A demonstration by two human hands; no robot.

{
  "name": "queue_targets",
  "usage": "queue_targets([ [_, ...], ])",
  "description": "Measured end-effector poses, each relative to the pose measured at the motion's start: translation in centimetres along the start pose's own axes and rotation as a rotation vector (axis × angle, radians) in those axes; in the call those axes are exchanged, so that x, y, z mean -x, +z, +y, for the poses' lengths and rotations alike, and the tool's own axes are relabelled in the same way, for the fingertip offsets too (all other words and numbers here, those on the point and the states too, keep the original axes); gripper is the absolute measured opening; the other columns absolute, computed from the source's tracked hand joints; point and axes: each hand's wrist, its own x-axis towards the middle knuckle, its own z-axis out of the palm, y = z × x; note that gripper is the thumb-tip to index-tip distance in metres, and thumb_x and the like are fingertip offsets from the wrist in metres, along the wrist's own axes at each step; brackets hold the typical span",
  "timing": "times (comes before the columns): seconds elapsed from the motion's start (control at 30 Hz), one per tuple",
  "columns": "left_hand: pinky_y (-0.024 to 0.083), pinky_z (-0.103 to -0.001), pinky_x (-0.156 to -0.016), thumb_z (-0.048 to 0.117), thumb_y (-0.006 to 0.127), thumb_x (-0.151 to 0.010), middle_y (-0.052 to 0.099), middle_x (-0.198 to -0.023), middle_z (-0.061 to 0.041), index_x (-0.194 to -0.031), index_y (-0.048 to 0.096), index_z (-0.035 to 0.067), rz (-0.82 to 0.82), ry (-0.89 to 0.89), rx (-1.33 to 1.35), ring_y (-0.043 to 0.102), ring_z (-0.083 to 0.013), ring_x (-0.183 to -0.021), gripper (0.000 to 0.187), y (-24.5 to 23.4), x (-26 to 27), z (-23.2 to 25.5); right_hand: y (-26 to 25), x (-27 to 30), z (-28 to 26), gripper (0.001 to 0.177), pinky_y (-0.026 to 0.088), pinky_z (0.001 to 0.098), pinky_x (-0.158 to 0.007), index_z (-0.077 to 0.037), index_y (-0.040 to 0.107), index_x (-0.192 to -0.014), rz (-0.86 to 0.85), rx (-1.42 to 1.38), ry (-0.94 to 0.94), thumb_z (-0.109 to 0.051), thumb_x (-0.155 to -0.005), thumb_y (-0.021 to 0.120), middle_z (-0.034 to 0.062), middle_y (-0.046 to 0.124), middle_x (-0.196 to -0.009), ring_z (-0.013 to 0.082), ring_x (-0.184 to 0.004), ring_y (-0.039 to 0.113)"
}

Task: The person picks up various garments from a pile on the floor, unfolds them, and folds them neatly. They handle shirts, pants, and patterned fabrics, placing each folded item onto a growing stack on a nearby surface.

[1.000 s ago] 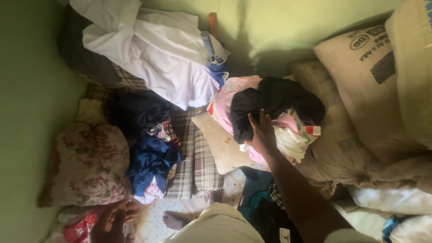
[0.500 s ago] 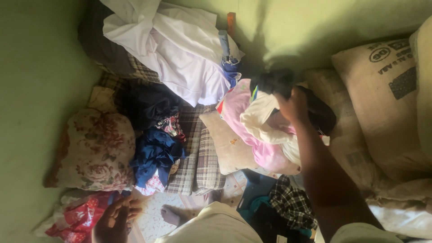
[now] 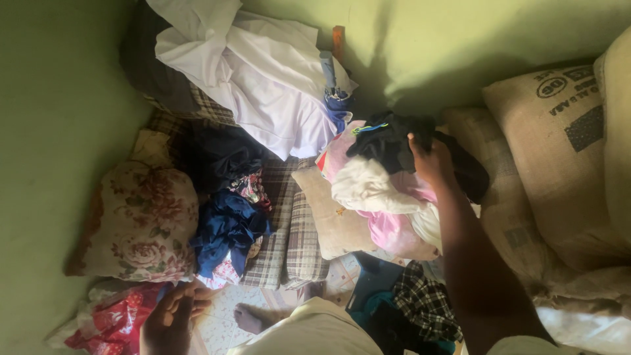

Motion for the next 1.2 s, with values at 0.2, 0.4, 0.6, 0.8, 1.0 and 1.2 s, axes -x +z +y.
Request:
queue_targets([
  [0.2, 0.061, -0.041, -0.084, 0.01, 0.054, -0.1, 0.078, -0.105, -0.02, -0.127, 0.066, -0.002, -0.073, 0.005, -0.019, 0.077, -0.029, -0.092, 0.032, 0.4, -0.3, 0.6, -2.4, -0.6, -2.6, 0.047, 0.052, 0.0515, -0.083, 0.003, 0.067, -0.115, 0.036, 0.036, -0.08, -0.043, -0.107, 0.06, 0.0281, 0.07, -0.106, 0.0482, -0.101, 0.066],
  [0.4, 0.061, -0.038, -0.086, 0.013, 0.054, -0.102, 0.079, -0.106, -0.02, -0.126, 0.067, -0.001, -0.11, 0.02, -0.095, 0.078, -0.0259, -0.092, 0.031, 0.9, -0.2, 3.6, -7.3, -3.0, -8.4, 0.043, 0.052, 0.0504, -0.083, 0.0, 0.067, -0.116, 0.082, 0.124, -0.057, -0.041, -0.109, 0.058, 0.026, 0.071, -0.106, 0.0435, -0.099, 0.069],
  [0.6, 0.06, -0.039, -0.086, 0.013, 0.057, -0.099, 0.08, -0.108, -0.017, -0.126, 0.067, 0.0, -0.143, 0.241, -0.111, 0.077, -0.024, -0.093, 0.032, 0.9, -1.7, 7.6, -15.2, -6.0, -17.9, 0.026, 0.053, 0.043, -0.083, -0.001, 0.066, -0.115, 0.188, 0.038, -0.336, -0.026, -0.114, 0.058, 0.0168, 0.071, -0.103, 0.0292, -0.096, 0.07],
  [0.8, 0.057, -0.037, -0.095, 0.015, 0.06, -0.096, 0.08, -0.111, -0.011, -0.126, 0.067, 0.003, -0.207, 0.41, -0.291, 0.076, -0.022, -0.107, 0.033, 3.0, -0.1, 17.3, -20.5, -5.8, -27.2, 0.018, 0.044, 0.0327, -0.072, 0.003, 0.06, -0.099, 0.276, -0.039, -0.688, -0.003, -0.115, 0.056, 0.0066, 0.062, -0.088, 0.0175, -0.076, 0.058],
  [1.0, 0.059, -0.034, -0.09, 0.018, 0.069, -0.089, 0.08, -0.112, -0.007, -0.13, 0.065, 0.007, -0.358, 0.542, -0.215, 0.076, -0.0191, -0.107, 0.043, 6.7, 3.9, 26.5, -19.7, -0.6, -39.1, 0.013, 0.044, 0.0254, -0.072, 0.004, 0.059, -0.101, 0.135, -0.215, -0.977, 0.004, -0.113, 0.054, 0.0056, 0.064, -0.089, 0.0125, -0.075, 0.057],
  [1.2, 0.057, -0.032, -0.084, 0.018, 0.079, -0.083, 0.073, -0.111, -0.009, -0.137, 0.053, 0.004, -0.291, 0.656, -0.073, 0.069, -0.0179, -0.101, 0.061, 6.5, 8.6, 30.2, -16.1, 7.8, -49.1, 0.015, 0.052, 0.0221, -0.089, 0.004, 0.065, -0.118, -0.063, -0.5, -1.006, 0.002, -0.107, 0.056, 0.0047, 0.069, -0.108, 0.0071, -0.096, 0.063],
])
